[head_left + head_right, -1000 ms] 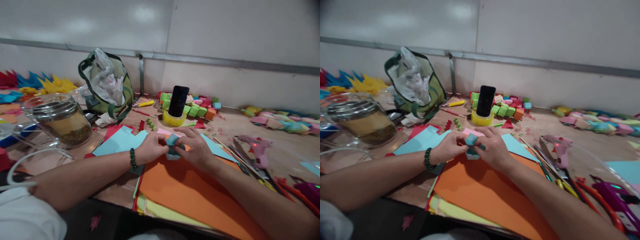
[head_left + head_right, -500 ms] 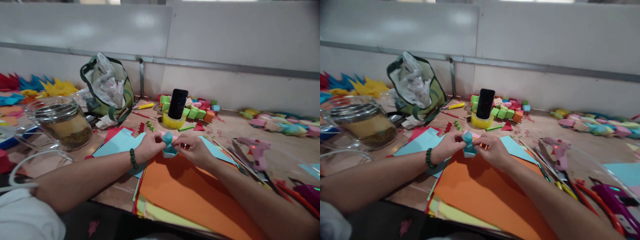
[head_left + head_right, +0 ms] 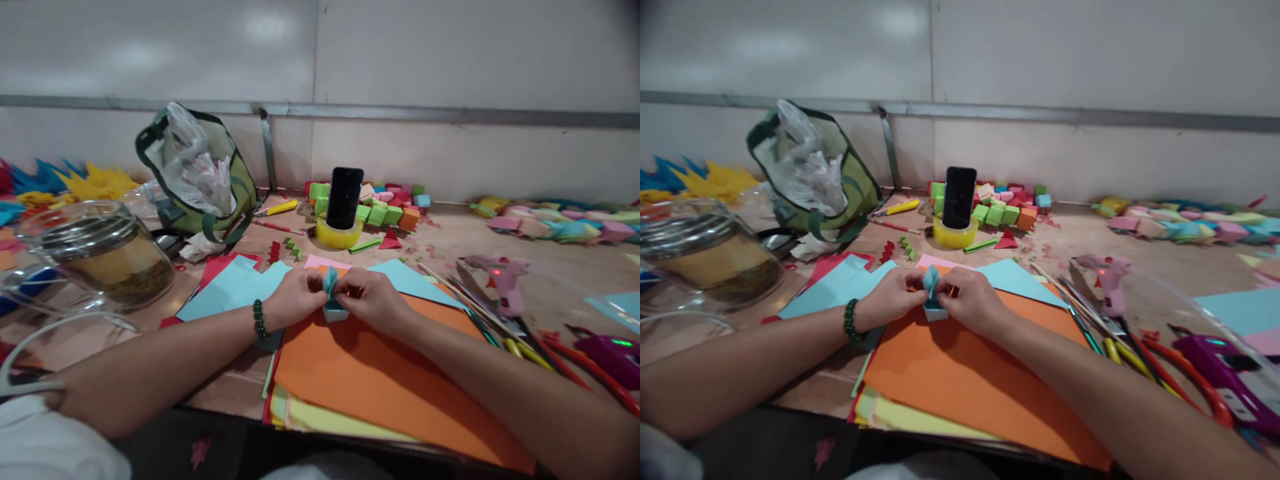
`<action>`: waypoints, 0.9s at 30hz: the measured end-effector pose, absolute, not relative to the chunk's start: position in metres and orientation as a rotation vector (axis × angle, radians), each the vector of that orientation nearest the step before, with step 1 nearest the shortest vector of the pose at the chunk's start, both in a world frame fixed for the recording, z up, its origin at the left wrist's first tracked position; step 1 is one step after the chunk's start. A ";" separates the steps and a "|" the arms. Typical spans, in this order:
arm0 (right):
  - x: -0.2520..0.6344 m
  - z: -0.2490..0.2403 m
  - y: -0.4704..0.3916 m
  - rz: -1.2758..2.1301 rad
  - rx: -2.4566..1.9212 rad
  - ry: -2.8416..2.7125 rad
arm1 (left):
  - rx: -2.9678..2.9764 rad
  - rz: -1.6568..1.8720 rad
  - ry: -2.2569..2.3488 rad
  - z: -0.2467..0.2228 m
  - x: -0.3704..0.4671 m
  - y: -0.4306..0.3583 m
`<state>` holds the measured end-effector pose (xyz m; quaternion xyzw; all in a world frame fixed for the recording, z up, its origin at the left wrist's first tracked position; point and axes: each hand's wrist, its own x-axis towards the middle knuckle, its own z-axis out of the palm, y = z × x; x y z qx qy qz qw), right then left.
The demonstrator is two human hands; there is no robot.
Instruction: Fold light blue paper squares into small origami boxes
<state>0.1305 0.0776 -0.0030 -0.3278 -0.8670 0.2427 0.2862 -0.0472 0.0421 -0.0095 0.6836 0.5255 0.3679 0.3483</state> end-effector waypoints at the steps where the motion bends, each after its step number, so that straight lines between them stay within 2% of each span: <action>1: 0.130 -0.004 0.078 0.646 -0.885 -2.311 | 1.770 0.952 1.358 -0.010 -0.047 0.042; 20: 0.127 0.004 0.078 0.917 -1.127 -2.165 | 1.724 0.898 1.400 -0.009 -0.050 0.045; 24: 0.127 0.005 0.079 0.855 -1.058 -2.122 | 1.716 0.847 1.437 -0.002 -0.048 0.043; 27: 0.128 0.009 0.080 0.998 -0.975 -1.993 | 1.703 0.868 1.426 0.000 -0.048 0.042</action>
